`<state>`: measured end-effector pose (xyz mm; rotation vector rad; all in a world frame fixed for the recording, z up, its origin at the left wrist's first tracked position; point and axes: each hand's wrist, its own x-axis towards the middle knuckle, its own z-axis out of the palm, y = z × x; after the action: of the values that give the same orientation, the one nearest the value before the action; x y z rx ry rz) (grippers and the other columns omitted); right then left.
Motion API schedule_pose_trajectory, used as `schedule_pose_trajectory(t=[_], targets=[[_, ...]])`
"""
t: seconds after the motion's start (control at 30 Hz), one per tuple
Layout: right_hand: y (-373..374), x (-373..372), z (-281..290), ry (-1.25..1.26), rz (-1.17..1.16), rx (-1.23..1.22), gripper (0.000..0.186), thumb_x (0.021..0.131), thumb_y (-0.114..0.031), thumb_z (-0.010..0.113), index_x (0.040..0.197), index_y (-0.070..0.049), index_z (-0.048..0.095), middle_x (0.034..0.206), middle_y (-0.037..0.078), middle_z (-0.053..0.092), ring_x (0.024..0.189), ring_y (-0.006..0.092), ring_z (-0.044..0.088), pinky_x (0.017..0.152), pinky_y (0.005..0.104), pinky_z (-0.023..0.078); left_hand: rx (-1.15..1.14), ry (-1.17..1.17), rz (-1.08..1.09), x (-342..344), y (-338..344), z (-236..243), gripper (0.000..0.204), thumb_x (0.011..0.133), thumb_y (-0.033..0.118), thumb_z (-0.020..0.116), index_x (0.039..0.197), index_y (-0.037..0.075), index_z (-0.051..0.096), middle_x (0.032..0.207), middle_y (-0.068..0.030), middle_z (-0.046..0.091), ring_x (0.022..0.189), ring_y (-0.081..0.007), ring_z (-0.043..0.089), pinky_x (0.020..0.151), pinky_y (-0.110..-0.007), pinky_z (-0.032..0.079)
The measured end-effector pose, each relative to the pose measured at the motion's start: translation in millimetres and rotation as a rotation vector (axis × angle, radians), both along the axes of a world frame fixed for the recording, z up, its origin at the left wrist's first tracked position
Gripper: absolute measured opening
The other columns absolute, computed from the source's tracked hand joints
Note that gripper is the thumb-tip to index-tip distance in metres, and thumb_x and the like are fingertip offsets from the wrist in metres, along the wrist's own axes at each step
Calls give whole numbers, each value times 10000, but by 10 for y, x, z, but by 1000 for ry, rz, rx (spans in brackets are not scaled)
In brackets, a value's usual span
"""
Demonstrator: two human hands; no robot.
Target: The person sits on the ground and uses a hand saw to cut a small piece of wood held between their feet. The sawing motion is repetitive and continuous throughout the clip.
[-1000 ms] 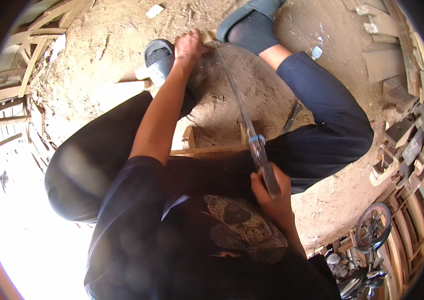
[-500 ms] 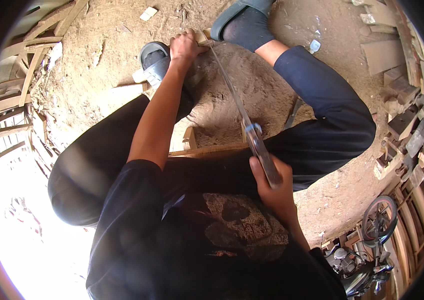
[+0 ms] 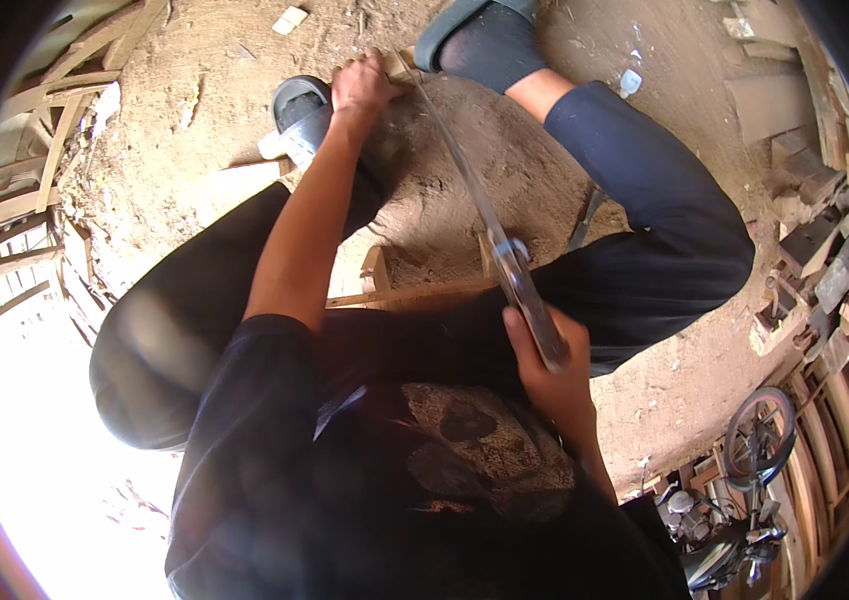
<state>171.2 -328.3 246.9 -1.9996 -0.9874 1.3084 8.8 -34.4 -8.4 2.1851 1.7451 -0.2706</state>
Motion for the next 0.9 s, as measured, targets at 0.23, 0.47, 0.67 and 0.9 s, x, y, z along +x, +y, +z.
schedule_pose_trajectory(t=[0.23, 0.47, 0.67, 0.9], targets=[[12, 38, -76, -56, 58, 71, 147, 883, -137, 639, 843, 4, 625, 549, 92, 488, 511, 102, 466, 505, 308, 391, 24, 9, -39, 26, -24, -96, 925, 656, 606, 744, 1274, -12, 443, 1045, -188, 655, 973, -308, 641, 886, -392, 496], [331, -37, -437, 12, 10, -2, 154, 890, -125, 626, 806, 0, 591, 557, 71, 460, 534, 100, 389, 500, 307, 362, -66, 8, -9, 34, -44, -32, 774, 696, 572, 727, 1194, 36, 476, 1083, -146, 644, 1028, -276, 616, 893, -384, 465], [-71, 44, -2, 33, 12, -28, 195, 895, -128, 620, 756, -1, 568, 559, 62, 459, 533, 81, 408, 488, 297, 347, 19, -50, 5, 47, -68, 85, 596, 744, 474, 717, 1130, 76, 499, 1067, -192, 644, 1015, -333, 625, 864, -418, 512], [248, 39, -372, 59, 37, 42, 224, 886, -141, 637, 734, -1, 551, 561, 104, 471, 485, 126, 409, 475, 305, 343, -1, 42, 2, -26, 15, -85, 774, 717, 562, 721, 1208, 26, 456, 1039, -143, 660, 1033, -277, 611, 907, -372, 473]])
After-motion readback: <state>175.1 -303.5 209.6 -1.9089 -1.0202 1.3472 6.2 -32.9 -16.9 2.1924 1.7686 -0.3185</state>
